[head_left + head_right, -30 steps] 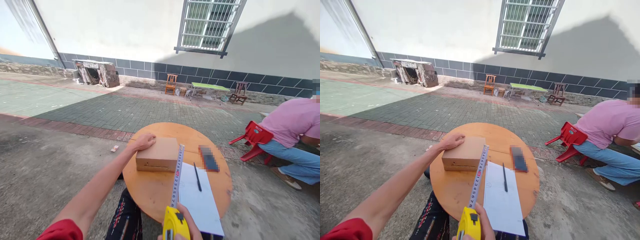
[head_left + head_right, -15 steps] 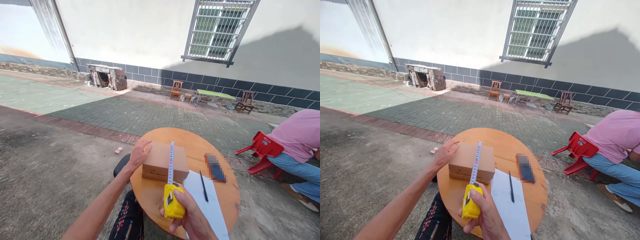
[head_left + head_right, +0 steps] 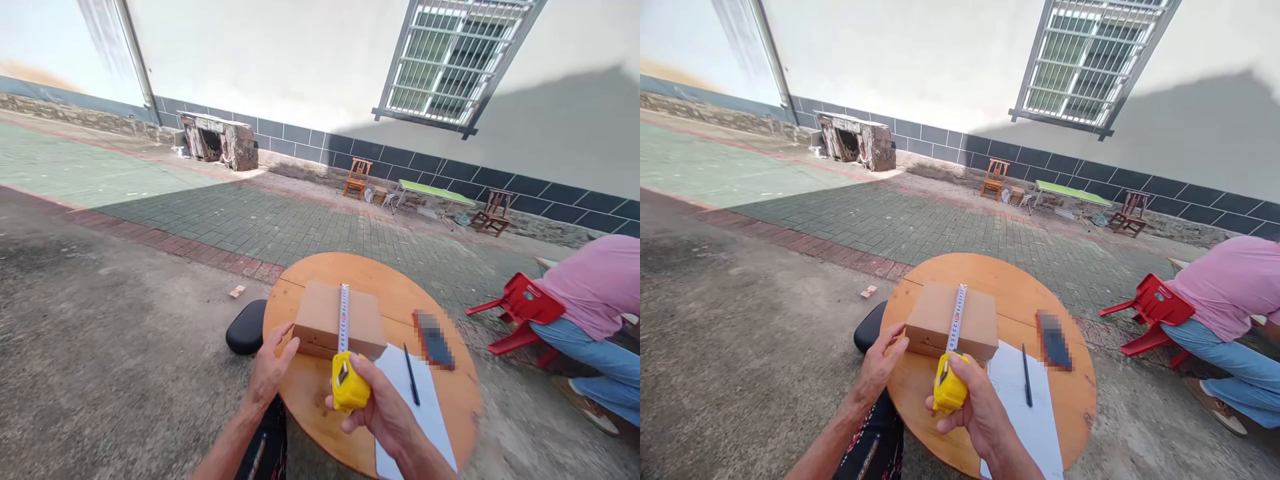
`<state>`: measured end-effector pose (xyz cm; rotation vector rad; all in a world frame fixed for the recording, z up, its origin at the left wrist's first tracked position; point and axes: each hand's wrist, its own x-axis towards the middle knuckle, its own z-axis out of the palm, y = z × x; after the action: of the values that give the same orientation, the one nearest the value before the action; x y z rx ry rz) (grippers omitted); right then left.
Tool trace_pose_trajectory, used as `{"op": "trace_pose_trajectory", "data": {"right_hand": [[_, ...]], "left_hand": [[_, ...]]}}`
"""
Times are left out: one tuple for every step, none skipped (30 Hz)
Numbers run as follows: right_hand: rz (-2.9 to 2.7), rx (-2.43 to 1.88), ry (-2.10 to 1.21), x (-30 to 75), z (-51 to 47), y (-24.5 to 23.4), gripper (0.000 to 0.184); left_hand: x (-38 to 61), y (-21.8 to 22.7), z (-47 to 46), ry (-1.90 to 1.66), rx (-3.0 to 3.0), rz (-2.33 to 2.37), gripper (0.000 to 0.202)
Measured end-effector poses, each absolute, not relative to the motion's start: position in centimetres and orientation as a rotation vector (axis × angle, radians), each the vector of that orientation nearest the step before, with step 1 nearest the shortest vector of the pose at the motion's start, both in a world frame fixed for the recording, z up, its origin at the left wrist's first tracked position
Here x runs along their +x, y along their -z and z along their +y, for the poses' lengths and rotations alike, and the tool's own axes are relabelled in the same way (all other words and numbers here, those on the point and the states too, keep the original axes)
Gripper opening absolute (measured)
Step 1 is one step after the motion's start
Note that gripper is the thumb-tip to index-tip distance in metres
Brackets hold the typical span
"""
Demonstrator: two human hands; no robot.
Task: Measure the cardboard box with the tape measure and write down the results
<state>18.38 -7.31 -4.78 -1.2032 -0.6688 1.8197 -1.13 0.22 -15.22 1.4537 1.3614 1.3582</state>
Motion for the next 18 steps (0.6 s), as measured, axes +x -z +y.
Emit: {"op": "trace_pose_trajectory", "data": {"right_hand": [[-0.670,-1.199,-1.822,18.4,-7.3,4.7,0.041],[-0.674,-1.192,-1.826,18.3,-7.2,4.7,0.041],[-0.676,-1.184,-1.830,18.3,-7.2,4.7,0.041],[-0.675,-1.178,-1.834,18.3,-7.2,4.7,0.041],[-0.674,-1.176,-1.835,18.3,-7.2,4.7,0.041],[-0.671,-1.179,-1.834,18.3,-7.2,4.7,0.040],[-0.669,-1.184,-1.831,18.3,-7.3,4.7,0.041],[-0.670,-1.188,-1.827,18.3,-7.3,4.7,0.041],[-0.674,-1.190,-1.825,18.3,-7.4,4.7,0.041],[-0.677,-1.192,-1.822,18.3,-7.4,4.6,0.041],[-0.679,-1.192,-1.821,18.3,-7.5,4.6,0.041],[-0.680,-1.192,-1.821,18.3,-7.6,4.6,0.041],[-0.681,-1.190,-1.824,18.3,-7.6,4.5,0.041],[-0.680,-1.189,-1.827,18.3,-7.7,4.5,0.042],[-0.680,-1.188,-1.829,18.3,-7.7,4.5,0.042],[-0.681,-1.187,-1.830,18.3,-7.8,4.4,0.042],[-0.680,-1.187,-1.830,18.3,-7.8,4.4,0.042],[-0.676,-1.189,-1.829,18.3,-7.9,4.4,0.043]], "left_hand": [[-1.1,15.3,0.1,-1.355,1.452,1.353,0.046],[-1.1,15.4,0.0,-1.355,1.452,1.347,0.045],[-1.1,15.4,-0.1,-1.357,1.452,1.343,0.045],[-1.0,15.5,-0.2,-1.360,1.450,1.340,0.045],[-1.0,15.6,-0.2,-1.361,1.446,1.341,0.045],[-1.0,15.6,-0.3,-1.362,1.439,1.344,0.044],[-1.0,15.7,-0.3,-1.362,1.434,1.347,0.044],[-1.0,15.8,-0.3,-1.367,1.428,1.351,0.044],[-0.9,15.8,-0.4,-1.372,1.424,1.353,0.044],[-0.9,15.9,-0.4,-1.379,1.422,1.352,0.043],[-0.9,16.0,-0.5,-1.386,1.421,1.348,0.043],[-0.9,16.1,-0.5,-1.392,1.418,1.341,0.043],[-0.9,16.2,-0.5,-1.394,1.414,1.333,0.043],[-0.9,16.3,-0.6,-1.392,1.409,1.325,0.043],[-0.9,16.3,-0.6,-1.389,1.406,1.317,0.043],[-0.9,16.4,-0.6,-1.388,1.401,1.312,0.044],[-0.9,16.4,-0.6,-1.386,1.398,1.308,0.044],[-0.9,16.3,-0.6,-1.384,1.396,1.308,0.044]]}}
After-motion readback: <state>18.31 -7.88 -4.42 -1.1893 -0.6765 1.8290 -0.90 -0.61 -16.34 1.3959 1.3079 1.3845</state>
